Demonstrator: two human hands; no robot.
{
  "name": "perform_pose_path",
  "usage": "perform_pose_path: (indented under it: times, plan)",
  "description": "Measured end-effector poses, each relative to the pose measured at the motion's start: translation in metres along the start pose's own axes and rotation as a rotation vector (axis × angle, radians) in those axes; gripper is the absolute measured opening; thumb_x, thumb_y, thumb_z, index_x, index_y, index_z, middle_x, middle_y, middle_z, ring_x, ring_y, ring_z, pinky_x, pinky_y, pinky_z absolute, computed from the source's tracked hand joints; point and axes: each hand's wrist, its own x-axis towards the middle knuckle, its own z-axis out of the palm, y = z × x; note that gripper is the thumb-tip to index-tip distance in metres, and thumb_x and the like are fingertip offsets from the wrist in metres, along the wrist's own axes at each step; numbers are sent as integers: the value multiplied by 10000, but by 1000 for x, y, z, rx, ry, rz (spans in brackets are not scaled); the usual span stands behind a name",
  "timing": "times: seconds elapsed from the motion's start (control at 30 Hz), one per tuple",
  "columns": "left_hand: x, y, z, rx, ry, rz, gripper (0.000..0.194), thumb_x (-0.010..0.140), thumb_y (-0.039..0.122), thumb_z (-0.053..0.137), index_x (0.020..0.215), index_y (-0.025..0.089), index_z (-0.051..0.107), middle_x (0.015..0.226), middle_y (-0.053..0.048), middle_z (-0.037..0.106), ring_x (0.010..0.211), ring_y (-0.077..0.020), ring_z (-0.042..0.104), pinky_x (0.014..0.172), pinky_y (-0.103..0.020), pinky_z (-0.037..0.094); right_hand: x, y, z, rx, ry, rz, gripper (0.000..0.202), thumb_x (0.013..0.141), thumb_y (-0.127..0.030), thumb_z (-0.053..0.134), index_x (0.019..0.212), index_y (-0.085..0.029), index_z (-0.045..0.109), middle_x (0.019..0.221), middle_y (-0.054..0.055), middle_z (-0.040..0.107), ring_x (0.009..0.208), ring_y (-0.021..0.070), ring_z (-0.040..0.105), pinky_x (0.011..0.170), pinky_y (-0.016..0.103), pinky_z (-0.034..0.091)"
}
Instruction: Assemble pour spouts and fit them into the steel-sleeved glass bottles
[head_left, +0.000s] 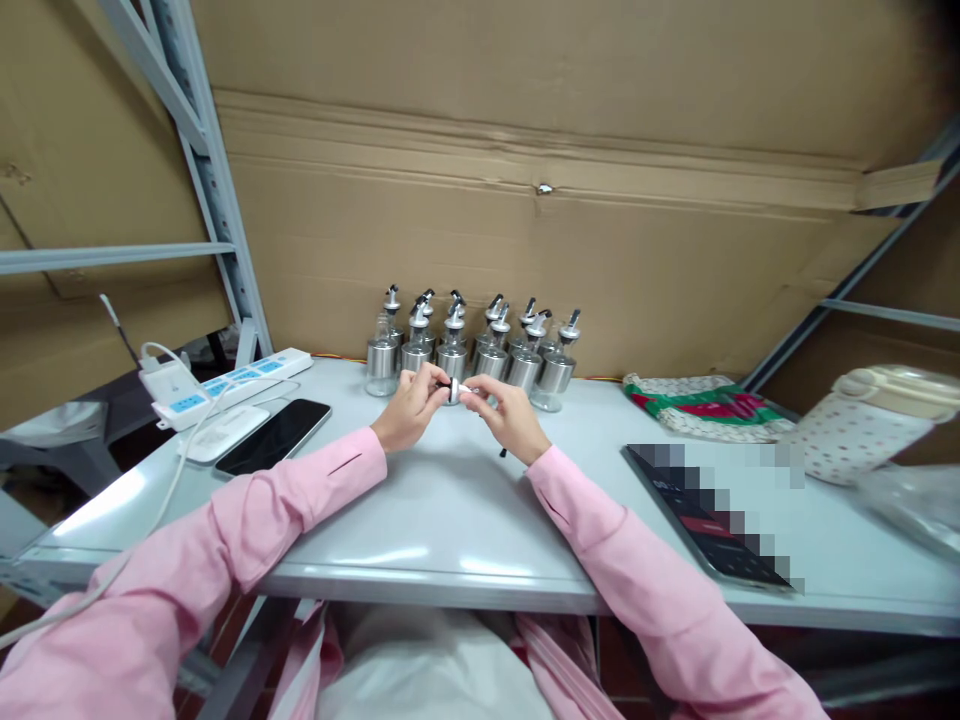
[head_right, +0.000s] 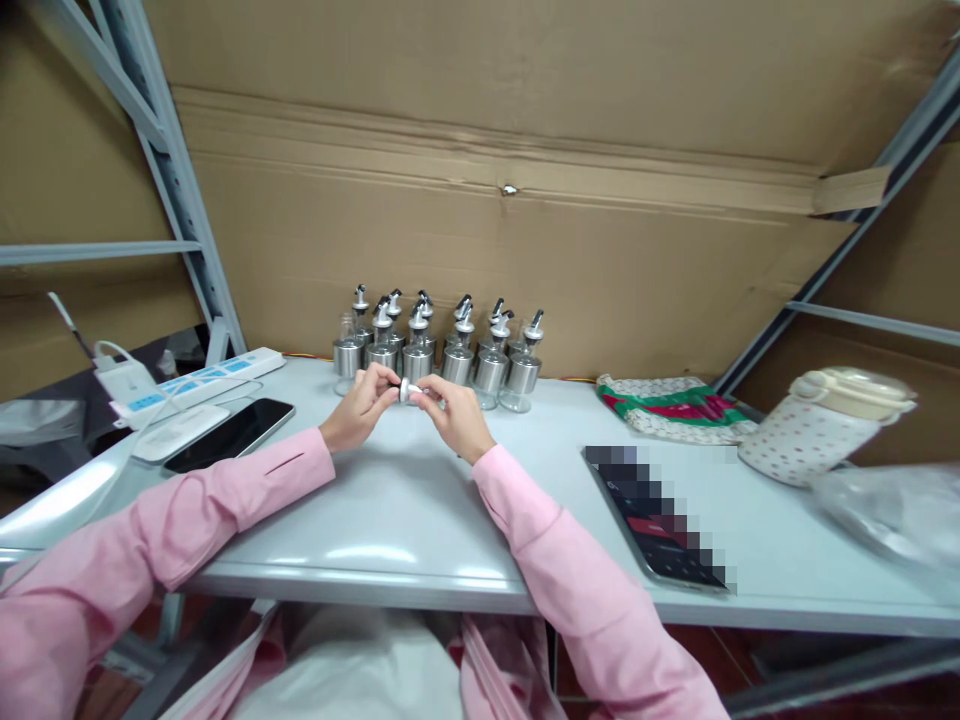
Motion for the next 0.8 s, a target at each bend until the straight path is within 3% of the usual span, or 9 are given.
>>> perform_pose_path:
  times: [0.13,0.27,0.37,0.53,0.67,0.8]
  plan:
    - [4,1,0,-308,-33,-110,117,855,310,428,889,199,419,737,15,494,684,-122,454,662,-257,387,0,3,-4,-274,75,-243,352,917,-397,343,912,-156,600,837,75,647,755,157,547,743,268,363]
    - [8,2,3,-748,-130,-302,175,831,327,483,812,191,373,585,67,412,443,-48,313,444,-174,241,0,6,-7,-512,110,-426,324,935,-327,333,927,-148,603,749,62,643,707,152,517,721,283,331]
    - [8,7,3,-963,-147,-453,218,808,313,541,768,177,374,546,74,403,399,-22,288,405,-145,170,-1,6,-9,-651,187,-561,256,928,-275,381,914,-157,608,735,40,656,705,142,504,716,279,323]
    - [4,15,1,-1200,-114,-581,240,756,256,629,742,153,411,612,42,462,442,-13,395,391,-115,191,-3,9,-8,-725,388,-745,111,868,-213,520,931,-173,604,759,5,681,783,147,496,738,280,320]
    - [7,17,-2,-1212,-121,-593,264,756,233,624,741,166,369,580,58,450,415,-8,382,382,-109,172,-2,8,-8,-724,418,-753,109,868,-204,522,927,-196,614,792,0,695,803,145,504,756,296,296]
    - [10,16,-3,-1081,-59,-474,340,748,268,623,801,210,293,534,101,417,412,-28,383,397,-109,208,-1,2,-7,-576,309,-566,181,894,-274,474,887,-181,629,708,7,683,679,126,502,719,310,270]
